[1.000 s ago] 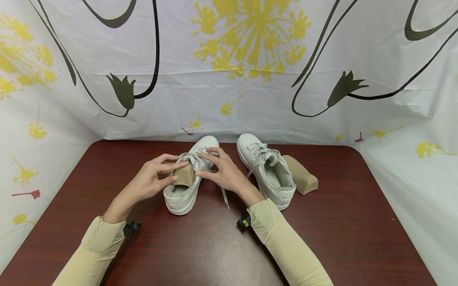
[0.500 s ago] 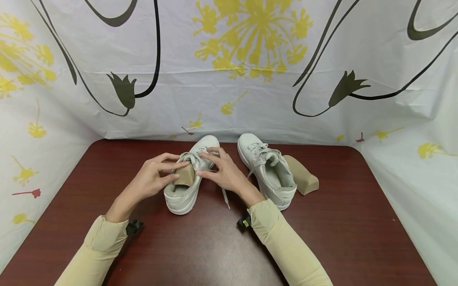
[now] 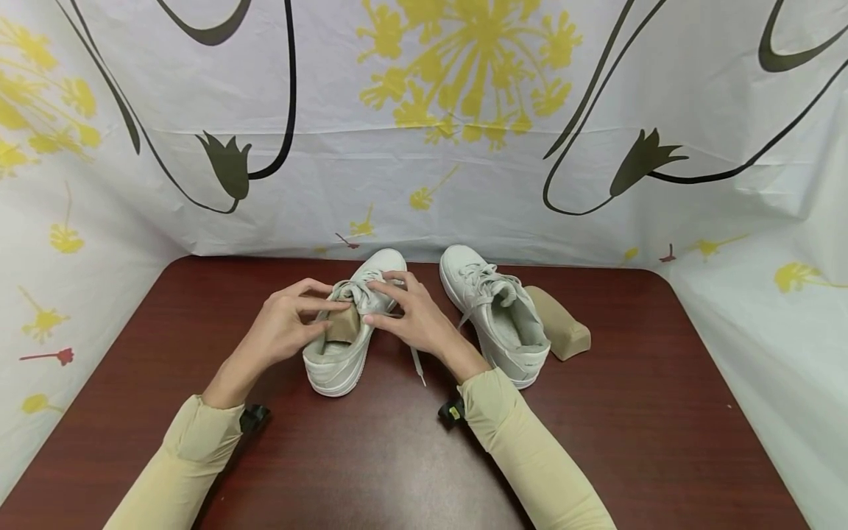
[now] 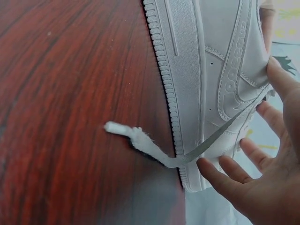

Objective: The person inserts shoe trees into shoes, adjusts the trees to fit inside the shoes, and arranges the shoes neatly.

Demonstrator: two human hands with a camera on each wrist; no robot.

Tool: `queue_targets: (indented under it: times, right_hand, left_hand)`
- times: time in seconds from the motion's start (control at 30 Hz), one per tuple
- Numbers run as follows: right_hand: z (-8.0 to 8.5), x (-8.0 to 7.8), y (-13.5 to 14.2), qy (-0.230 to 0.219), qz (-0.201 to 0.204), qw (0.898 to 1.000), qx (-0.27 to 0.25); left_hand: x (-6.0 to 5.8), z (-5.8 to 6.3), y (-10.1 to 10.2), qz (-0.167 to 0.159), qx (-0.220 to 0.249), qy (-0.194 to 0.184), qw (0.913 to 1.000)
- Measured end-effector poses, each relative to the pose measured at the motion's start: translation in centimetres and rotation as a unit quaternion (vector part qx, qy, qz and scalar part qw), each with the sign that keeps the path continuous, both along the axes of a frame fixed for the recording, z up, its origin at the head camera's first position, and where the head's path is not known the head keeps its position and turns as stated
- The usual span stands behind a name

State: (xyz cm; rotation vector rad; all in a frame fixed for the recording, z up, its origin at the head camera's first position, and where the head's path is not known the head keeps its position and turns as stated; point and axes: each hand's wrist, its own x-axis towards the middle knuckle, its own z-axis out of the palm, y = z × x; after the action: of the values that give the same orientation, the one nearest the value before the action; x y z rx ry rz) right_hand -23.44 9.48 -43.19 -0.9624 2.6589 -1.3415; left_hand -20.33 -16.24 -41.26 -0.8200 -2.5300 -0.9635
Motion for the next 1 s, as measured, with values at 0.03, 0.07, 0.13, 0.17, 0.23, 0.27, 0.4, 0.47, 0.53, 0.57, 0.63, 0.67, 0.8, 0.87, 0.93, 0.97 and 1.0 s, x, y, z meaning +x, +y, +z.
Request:
queue_targets:
  times: [0.03, 0.07, 0.13, 0.17, 0.23, 0.27, 0.4, 0.47, 0.53, 0.57, 0.63, 0.67, 0.8, 0.87, 0.93, 0.97, 1.0]
  right_hand:
    - [0.02, 0.02, 0.00, 0.000, 0.000, 1.000, -0.002]
    - [0.04, 0.03, 0.00, 0.001, 0.000, 1.000, -0.003]
    - [0.06, 0.06, 0.00, 0.001, 0.000, 1.000, -0.004]
    - [0.02, 0.06, 0.02, 0.002, 0.000, 1.000, -0.004]
    - [0.00, 0.06, 0.02, 0.004, 0.001, 1.000, -0.004]
    - [-0.01, 0.05, 0.02, 0.005, 0.001, 1.000, -0.003]
    - [-0.05, 0.01, 0.01, 0.006, 0.001, 1.000, 0.001]
    - [-0.05, -0.02, 0.00, 0.005, 0.000, 1.000, 0.001]
    - [-0.01, -0.01, -0.02, 0.004, 0.000, 1.000, 0.002]
    - [0.03, 0.00, -0.04, 0.003, -0.001, 1.000, 0.001]
    - [0.02, 0.01, -0.08, 0.003, 0.000, 1.000, 0.001]
    - [0.01, 0.01, -0.10, 0.004, 0.000, 1.000, 0.001]
    - [-0.01, 0.04, -0.15, 0.004, -0.001, 1.000, 0.000]
    - [0.03, 0.06, -0.17, 0.003, -0.001, 1.000, -0.001]
    - [0.06, 0.08, -0.16, -0.001, -0.002, 1.000, -0.002]
    - [0.05, 0.09, -0.14, -0.003, -0.002, 1.000, -0.003]
    - [0.03, 0.10, -0.11, -0.005, -0.002, 1.000, -0.005]
  left_hand:
    - [0.01, 0.02, 0.05, 0.003, -0.001, 0.003, 1.0000]
    - [0.03, 0.04, 0.09, 0.005, -0.001, 0.005, 1.0000]
    - [0.05, 0.04, 0.19, 0.008, 0.000, 0.009, 0.9999]
    - [0.06, 0.03, 0.23, 0.011, 0.001, 0.010, 0.9999]
    - [0.05, -0.01, 0.33, 0.017, 0.003, 0.012, 0.9998]
    - [0.04, -0.03, 0.38, 0.020, 0.004, 0.012, 0.9997]
    - [-0.01, -0.09, 0.52, 0.031, 0.008, 0.011, 0.9994]
    - [-0.06, -0.08, 0.56, 0.030, 0.011, 0.010, 0.9994]
    - [-0.11, -0.07, 0.59, 0.027, 0.015, 0.007, 0.9995]
    - [-0.16, -0.07, 0.61, 0.025, 0.016, 0.006, 0.9995]
    - [-0.24, -0.07, 0.68, 0.018, 0.022, 0.004, 0.9996]
    - [-0.28, -0.06, 0.72, 0.016, 0.023, 0.004, 0.9996]
    - [-0.40, -0.06, 0.90, 0.010, 0.031, 0.007, 0.9994]
    - [-0.44, -0.06, 0.97, 0.013, 0.033, 0.013, 0.9993]
    - [-0.48, -0.13, 1.02, 0.016, 0.034, 0.021, 0.9991]
    - [-0.51, -0.21, 1.03, 0.016, 0.035, 0.025, 0.9989]
    - [-0.55, -0.30, 1.05, 0.016, 0.037, 0.029, 0.9988]
